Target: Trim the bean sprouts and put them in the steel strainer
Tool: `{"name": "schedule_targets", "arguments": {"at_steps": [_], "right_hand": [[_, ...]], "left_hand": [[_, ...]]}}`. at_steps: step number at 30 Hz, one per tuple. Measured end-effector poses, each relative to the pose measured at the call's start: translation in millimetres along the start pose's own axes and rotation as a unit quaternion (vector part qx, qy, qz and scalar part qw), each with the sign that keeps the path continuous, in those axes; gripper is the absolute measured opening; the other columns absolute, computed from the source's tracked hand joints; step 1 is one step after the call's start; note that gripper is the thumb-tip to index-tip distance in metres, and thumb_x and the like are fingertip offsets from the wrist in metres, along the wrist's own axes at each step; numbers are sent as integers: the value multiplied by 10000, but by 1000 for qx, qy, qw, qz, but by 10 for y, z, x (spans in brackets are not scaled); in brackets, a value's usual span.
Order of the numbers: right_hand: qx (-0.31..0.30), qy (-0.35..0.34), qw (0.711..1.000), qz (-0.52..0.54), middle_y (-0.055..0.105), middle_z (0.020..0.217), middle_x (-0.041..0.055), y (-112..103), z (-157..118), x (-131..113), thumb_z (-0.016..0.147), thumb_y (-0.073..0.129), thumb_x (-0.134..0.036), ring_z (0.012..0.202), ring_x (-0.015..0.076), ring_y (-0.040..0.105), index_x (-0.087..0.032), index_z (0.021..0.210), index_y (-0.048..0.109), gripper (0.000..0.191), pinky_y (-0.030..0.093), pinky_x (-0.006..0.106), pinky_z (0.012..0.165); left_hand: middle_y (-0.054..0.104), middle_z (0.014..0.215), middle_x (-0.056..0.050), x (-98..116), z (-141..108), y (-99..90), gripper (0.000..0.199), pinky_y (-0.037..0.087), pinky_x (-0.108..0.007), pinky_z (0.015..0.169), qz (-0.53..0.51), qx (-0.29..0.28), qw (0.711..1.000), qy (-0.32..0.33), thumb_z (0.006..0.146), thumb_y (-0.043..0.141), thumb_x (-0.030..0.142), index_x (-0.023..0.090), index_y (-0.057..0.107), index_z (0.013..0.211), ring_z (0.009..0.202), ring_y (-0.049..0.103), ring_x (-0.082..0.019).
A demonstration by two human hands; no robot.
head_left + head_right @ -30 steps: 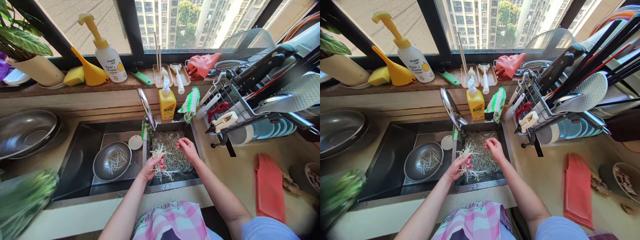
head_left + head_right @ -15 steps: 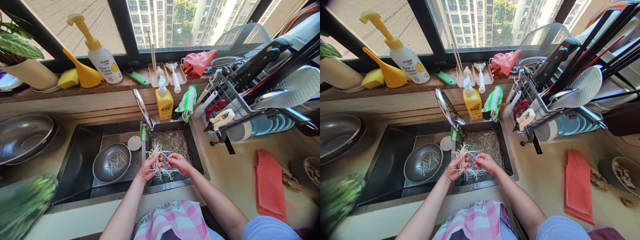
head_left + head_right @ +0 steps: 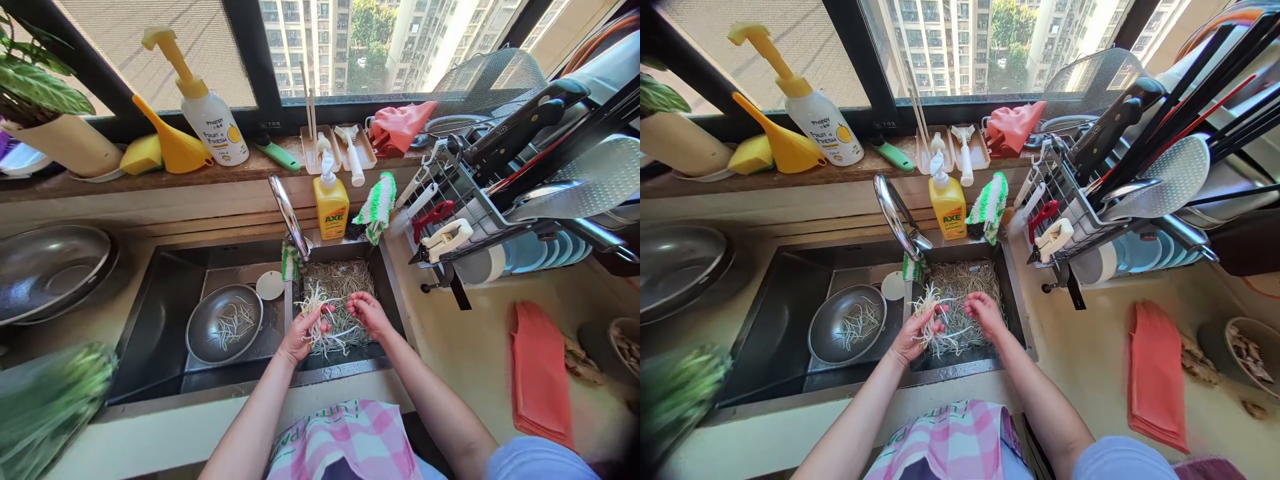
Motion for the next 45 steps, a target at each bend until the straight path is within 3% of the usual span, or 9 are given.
{"name": "schedule_targets", "arguments": {"at_steps": [4,10,14,18,21,24,28,39,45], "right_hand": [[-98,-44,990,-89,603,735,5,107,8,-348,660,588,-340,619,97,540,-172,841,578,247,425,242,622],[-214,-69,925,-306,543,617,-19,340,-66,-383,676,562,-294,552,85,464,-144,741,603,168,369,209,532],[-127,-144,899,-394,482,542,-40,316,3,-448,657,508,-213,491,70,379,-154,627,565,88,296,191,472],[7,-130,947,-293,484,557,-32,54,67,-495,670,484,-262,486,76,391,-166,635,518,108,308,195,467],[-75,-40,971,-226,535,612,-10,36,20,-309,676,530,-336,523,90,451,-162,688,526,174,358,209,502],[-197,20,951,-236,567,653,9,86,-167,-156,690,559,-388,549,94,480,-149,702,552,240,383,225,543],[-235,36,938,-250,571,644,4,69,-303,-97,700,560,-421,547,90,479,-147,725,573,275,382,222,543],[-134,-108,865,-471,469,495,-48,107,-203,-140,617,491,-162,463,71,373,-161,561,526,66,263,187,451],[84,-124,960,-234,491,544,-29,-243,-56,-241,665,493,-267,480,93,426,-183,617,475,98,324,201,459]], "left_hand": [[604,979,-54,-19,-14,-5,184,447,-257,651,5,-7,1000,-10,746,553,267,161,608,886,518,480,-32],[613,920,-53,-15,-16,20,212,436,-253,657,13,-11,1000,-23,750,550,272,154,618,912,528,477,-36],[585,645,-20,-54,-12,18,274,426,-245,653,15,-4,999,-44,746,558,283,122,617,961,519,476,-55],[562,596,-9,-75,-1,-10,266,442,-237,641,-2,4,999,-50,756,548,268,113,613,962,503,485,-56],[606,702,-34,-38,13,-62,220,467,-236,639,-32,15,999,-38,763,536,253,124,616,922,510,503,-54],[621,898,-62,15,30,-116,182,493,-238,642,-67,26,997,-25,769,523,225,127,612,894,522,516,-44],[583,1060,-66,41,46,-166,149,516,-250,633,-90,44,995,-17,770,513,201,130,608,859,521,531,-38],[593,1053,-67,-6,42,-182,142,531,-252,620,-125,59,990,-21,775,506,196,136,606,857,514,547,-43],[613,985,-59,-14,75,-167,142,519,-238,607,-182,65,981,-16,792,480,210,148,601,832,492,539,-36]]}}
Point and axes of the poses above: each hand's wrist, its own z-axis towards the middle knuckle, its own y-axis out of the palm, x = y × z, the point moved 10 cm from there along z, towards the middle knuckle
